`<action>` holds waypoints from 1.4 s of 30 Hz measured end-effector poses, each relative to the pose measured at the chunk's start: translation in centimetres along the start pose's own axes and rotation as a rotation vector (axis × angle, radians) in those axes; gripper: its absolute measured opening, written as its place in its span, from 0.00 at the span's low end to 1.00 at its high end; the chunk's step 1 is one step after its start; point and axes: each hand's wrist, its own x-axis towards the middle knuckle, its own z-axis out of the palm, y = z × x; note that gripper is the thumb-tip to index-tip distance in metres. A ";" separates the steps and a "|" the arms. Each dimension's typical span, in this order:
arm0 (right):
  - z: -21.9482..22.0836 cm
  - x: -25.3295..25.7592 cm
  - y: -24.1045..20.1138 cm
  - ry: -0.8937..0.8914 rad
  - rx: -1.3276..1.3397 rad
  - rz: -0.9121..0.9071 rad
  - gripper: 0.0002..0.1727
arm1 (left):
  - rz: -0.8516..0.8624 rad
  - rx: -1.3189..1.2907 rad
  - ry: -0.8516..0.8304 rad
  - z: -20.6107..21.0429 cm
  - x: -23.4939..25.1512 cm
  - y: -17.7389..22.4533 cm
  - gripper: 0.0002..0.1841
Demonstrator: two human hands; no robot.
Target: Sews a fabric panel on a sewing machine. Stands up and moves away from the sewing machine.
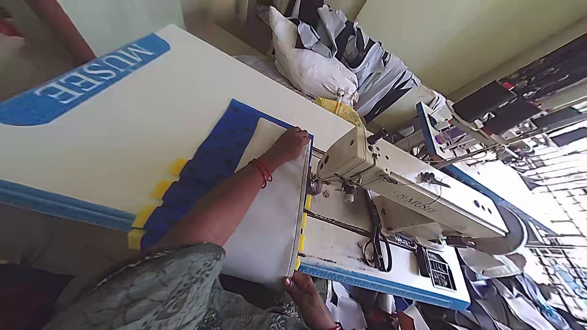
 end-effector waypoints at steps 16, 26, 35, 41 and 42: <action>3.0 0.2 4.5 -0.171 -0.811 -0.098 0.16 | -0.313 0.033 -0.342 -5.9 -12.5 8.4 0.34; 4.4 -4.9 -10.4 -0.213 -0.757 0.205 0.18 | 0.028 -0.133 -0.523 -2.5 -16.8 17.3 0.32; 0.3 -1.4 6.8 -0.040 -0.644 -0.177 0.15 | -0.138 -0.068 -0.460 -2.0 -13.3 15.2 0.33; 3.1 -5.2 -6.6 -0.144 -0.709 0.246 0.17 | -0.199 -0.021 -0.421 -2.4 -14.9 16.1 0.32; 2.7 -4.9 -5.1 -0.151 -0.692 0.200 0.17 | -0.203 -0.017 -0.414 -2.4 -15.1 16.0 0.32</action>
